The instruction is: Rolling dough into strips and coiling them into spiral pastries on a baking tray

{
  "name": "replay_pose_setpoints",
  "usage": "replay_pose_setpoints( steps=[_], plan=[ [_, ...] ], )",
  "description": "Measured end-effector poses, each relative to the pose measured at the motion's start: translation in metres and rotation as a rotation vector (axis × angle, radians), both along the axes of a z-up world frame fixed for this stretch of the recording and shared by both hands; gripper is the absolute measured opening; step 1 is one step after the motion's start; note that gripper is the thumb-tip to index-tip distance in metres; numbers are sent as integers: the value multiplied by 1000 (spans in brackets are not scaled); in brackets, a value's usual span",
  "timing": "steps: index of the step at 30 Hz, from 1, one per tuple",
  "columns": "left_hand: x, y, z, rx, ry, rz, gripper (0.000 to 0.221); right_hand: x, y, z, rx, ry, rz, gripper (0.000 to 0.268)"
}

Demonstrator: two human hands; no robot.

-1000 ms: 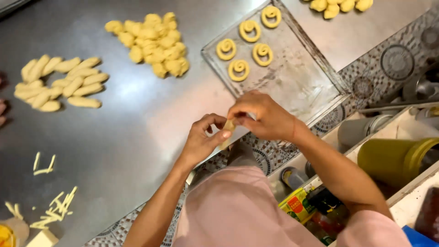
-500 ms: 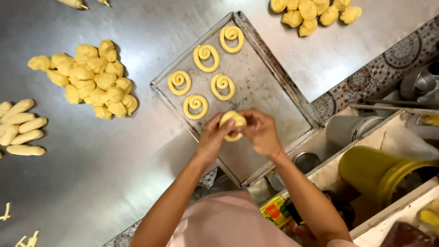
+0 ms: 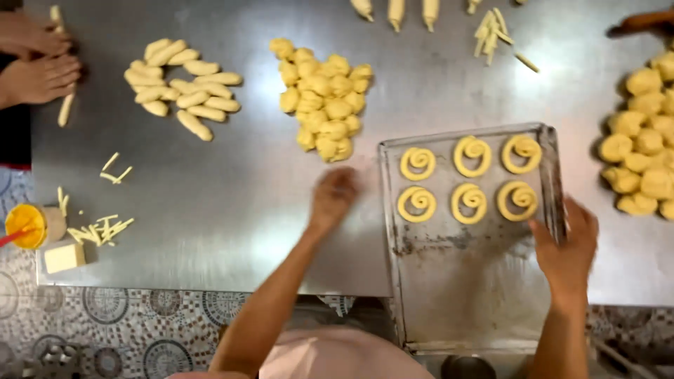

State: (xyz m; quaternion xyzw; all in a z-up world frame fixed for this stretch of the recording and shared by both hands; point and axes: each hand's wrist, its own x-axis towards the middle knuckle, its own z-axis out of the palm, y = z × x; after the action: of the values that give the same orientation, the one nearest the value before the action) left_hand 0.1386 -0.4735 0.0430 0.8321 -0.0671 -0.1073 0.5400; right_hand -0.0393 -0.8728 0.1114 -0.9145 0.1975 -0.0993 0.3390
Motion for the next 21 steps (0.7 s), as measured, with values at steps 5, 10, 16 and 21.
replay_pose_setpoints(
  steps=[5, 10, 16, 21],
  plan=[
    [99, 78, -13, 196, -315, 229, 49, -108, 64, -28, -7, 129, -37, 40],
    [135, 66, 27, 123, 434, 171, 76, -153, 192, -26, 448, 245, -246, 44],
    [-14, 157, 64, -587, 120, 30, 37, -83, 388, 51, 431, 152, -169, 41],
    [-111, 291, 47, 294, -272, -319, 39, -35, 518, 17, 0, -95, 297, 57]
  ],
)
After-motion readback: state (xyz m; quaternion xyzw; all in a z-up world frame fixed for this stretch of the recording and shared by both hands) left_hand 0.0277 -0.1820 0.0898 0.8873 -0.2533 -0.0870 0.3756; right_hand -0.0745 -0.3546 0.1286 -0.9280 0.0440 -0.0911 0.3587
